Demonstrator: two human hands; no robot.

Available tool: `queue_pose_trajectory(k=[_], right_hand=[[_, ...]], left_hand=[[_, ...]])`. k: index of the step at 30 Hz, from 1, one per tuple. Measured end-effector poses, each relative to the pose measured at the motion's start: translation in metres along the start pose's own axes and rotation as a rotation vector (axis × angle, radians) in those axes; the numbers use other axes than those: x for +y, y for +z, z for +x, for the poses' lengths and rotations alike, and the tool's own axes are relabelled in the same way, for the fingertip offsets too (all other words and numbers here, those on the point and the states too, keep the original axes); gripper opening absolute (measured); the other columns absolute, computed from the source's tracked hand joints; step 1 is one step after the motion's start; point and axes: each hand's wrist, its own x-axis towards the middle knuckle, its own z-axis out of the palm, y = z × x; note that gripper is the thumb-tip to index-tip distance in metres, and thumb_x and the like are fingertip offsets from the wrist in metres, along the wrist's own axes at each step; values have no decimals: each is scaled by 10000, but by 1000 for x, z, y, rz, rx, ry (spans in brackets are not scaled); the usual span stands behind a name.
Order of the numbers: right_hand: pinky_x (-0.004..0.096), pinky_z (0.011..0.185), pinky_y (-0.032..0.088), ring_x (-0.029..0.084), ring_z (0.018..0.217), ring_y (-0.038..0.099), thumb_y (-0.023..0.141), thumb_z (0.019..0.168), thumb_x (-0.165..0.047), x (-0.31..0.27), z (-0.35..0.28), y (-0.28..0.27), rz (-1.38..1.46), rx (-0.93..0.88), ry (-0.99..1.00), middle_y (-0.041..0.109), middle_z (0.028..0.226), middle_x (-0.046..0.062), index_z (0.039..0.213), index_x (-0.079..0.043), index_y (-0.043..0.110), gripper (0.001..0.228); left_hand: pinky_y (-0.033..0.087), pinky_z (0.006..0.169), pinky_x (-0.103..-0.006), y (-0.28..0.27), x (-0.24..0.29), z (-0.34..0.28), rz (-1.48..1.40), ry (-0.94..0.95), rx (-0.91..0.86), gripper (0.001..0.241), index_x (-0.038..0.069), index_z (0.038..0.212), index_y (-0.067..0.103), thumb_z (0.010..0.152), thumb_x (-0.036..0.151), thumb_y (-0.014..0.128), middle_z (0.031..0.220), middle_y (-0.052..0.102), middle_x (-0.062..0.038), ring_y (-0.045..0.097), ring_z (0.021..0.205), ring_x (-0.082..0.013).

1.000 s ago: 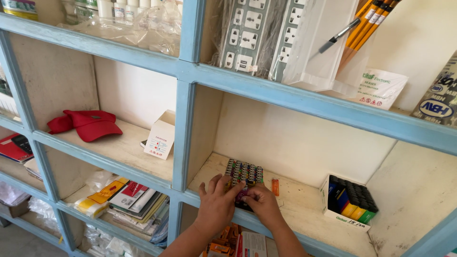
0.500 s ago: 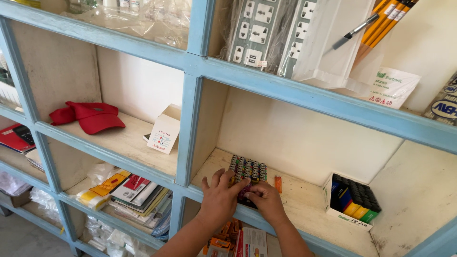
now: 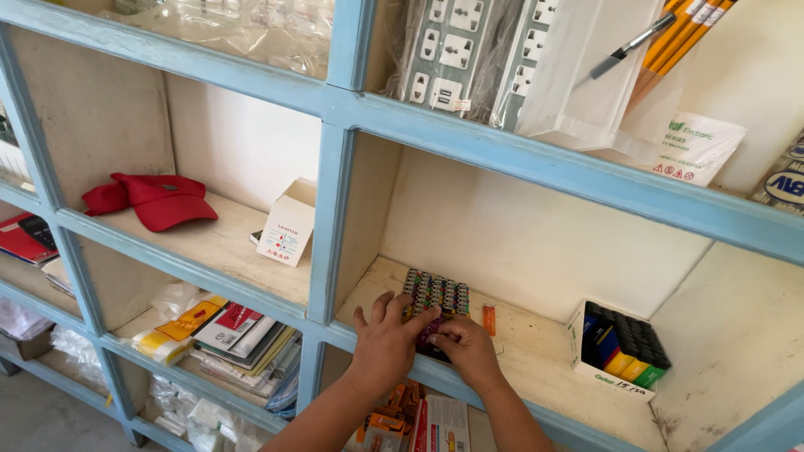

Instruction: Organizing and packing a large quantity of disposable lighters into a retail display box on a shelf.

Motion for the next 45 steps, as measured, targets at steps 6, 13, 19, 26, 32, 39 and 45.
queue_pose_trajectory(k=[6, 13, 19, 26, 32, 39, 45], right_hand=[[303, 593, 470, 136, 636, 561, 824, 783, -112, -15, -5, -1, -11, 20, 18, 609, 745, 33, 829, -29, 742, 125], [305, 589, 464, 133, 638, 552, 810, 791, -95, -24, -7, -5, 1, 8, 3, 610, 744, 34, 869, -30, 778, 106], [303, 579, 445, 128, 634, 528, 815, 799, -93, -15, -8, -3, 48, -20, -6, 580, 729, 27, 864, -30, 768, 102], [306, 587, 455, 131, 629, 535, 828, 784, -97, -16, -8, -2, -20, -12, -30, 564, 709, 26, 839, -35, 756, 110], [299, 594, 463, 134, 630, 551, 805, 799, -98, -31, -12, -4, -18, 13, -27, 590, 727, 13, 906, -50, 768, 123], [277, 683, 532, 122, 734, 623, 781, 831, -62, -37, -10, -6, 38, -34, 0, 596, 867, 13, 908, -42, 727, 97], [275, 717, 534, 122, 788, 620, 753, 840, -20, -18, -7, -3, 159, -49, -35, 609, 876, 24, 978, -44, 682, 157]], left_hand=[[238, 1005, -814, -5, 3, -3, 2, -14, -46, 634, 377, 1387, 592, 821, 100, 657, 1389, 450, -91, 340, 1369, -379], [250, 993, -815, 0, -1, -4, 5, 4, -10, 604, 398, 1391, 595, 866, 109, 663, 1394, 458, -82, 353, 1364, -371], [244, 1004, -804, -5, -1, -7, -28, -27, -63, 681, 399, 1392, 581, 803, 70, 675, 1409, 441, -82, 335, 1376, -375], [246, 1000, -789, -2, -5, -13, -31, 13, 4, 677, 414, 1389, 592, 812, 68, 662, 1429, 451, -83, 360, 1364, -384], [250, 992, -793, -2, -3, -9, -21, 14, 9, 653, 394, 1390, 586, 822, 77, 654, 1422, 449, -87, 357, 1368, -392], [230, 983, -817, 6, -2, -11, -23, 2, -5, 649, 406, 1390, 593, 834, 76, 658, 1413, 436, -106, 351, 1364, -388], [238, 998, -814, 1, 1, -12, -12, 34, 30, 631, 397, 1361, 616, 820, 76, 660, 1398, 450, -94, 363, 1359, -384]])
